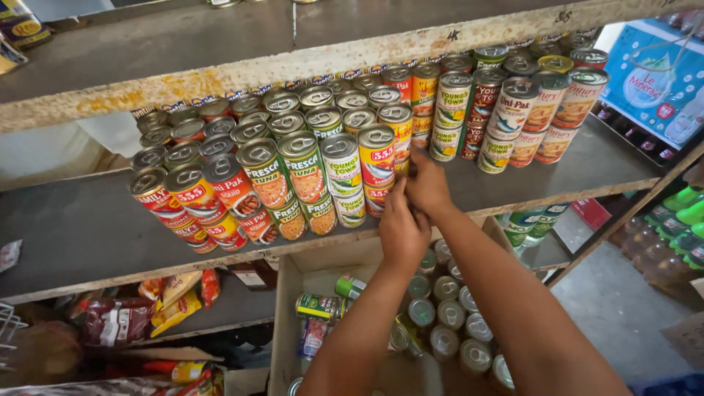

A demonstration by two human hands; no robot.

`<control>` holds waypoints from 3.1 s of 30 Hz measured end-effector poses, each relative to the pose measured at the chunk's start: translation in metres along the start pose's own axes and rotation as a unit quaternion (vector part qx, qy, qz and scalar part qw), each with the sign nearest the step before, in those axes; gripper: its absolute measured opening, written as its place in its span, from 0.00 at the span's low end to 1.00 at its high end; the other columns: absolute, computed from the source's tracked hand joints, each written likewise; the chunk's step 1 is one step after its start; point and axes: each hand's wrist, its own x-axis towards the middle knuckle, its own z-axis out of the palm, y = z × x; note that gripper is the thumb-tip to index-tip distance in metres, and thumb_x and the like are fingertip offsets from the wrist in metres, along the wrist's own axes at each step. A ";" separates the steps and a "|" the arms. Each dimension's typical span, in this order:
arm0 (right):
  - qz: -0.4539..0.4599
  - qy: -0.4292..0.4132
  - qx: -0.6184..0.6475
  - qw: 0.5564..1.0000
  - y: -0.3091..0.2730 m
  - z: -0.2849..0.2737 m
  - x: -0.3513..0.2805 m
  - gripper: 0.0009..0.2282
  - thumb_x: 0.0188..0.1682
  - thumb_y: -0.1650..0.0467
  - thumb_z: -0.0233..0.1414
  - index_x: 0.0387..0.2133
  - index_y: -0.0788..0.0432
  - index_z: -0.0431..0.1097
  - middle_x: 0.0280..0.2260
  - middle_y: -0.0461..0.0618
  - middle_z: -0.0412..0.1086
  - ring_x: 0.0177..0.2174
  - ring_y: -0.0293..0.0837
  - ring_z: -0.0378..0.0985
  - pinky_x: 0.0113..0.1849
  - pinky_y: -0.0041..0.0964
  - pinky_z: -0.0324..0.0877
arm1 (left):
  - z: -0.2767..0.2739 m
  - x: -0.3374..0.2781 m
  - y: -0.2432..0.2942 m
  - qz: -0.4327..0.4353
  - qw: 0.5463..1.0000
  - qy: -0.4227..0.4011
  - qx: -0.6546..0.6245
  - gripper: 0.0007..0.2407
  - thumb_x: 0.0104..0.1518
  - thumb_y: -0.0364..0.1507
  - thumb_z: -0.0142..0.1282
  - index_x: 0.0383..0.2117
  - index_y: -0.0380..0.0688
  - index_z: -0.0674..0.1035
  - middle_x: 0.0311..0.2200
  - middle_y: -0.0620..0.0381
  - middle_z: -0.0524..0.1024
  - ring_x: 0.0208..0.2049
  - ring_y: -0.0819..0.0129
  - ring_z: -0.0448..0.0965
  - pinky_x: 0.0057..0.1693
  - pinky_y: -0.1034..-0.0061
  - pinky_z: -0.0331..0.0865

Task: Stocking canned goods from a cardboard box onto store shelves.

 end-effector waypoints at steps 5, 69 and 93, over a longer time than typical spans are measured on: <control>0.002 0.011 0.008 1.000 -0.012 -0.002 -0.004 0.32 0.44 0.68 0.60 0.64 0.51 0.60 0.39 0.61 0.77 0.39 0.59 0.82 0.41 0.49 0.75 | 0.000 -0.001 -0.002 0.005 1.000 0.000 0.005 0.27 0.51 0.18 0.52 0.62 0.31 0.64 0.53 0.32 0.71 0.54 0.36 0.73 0.60 0.55 0.69; -0.052 -0.419 -0.101 0.901 0.052 0.042 -0.294 0.11 0.45 0.68 0.54 0.42 0.49 0.76 0.34 0.57 0.77 0.34 0.59 0.79 0.36 0.54 0.74 | -0.210 -0.204 -0.123 -0.212 0.538 -0.755 0.309 0.21 0.43 0.40 0.67 0.45 0.50 0.83 0.42 0.45 0.81 0.44 0.48 0.83 0.50 0.57 0.76; 0.237 -0.161 0.298 0.910 0.091 0.025 -0.260 0.20 0.44 0.70 0.65 0.48 0.58 0.68 0.37 0.43 0.72 0.33 0.34 0.73 0.36 0.33 0.71 | -0.110 -0.192 -0.125 -0.101 0.902 -0.415 0.066 0.27 0.46 0.28 0.67 0.57 0.48 0.74 0.57 0.39 0.69 0.54 0.39 0.70 0.56 0.54 0.67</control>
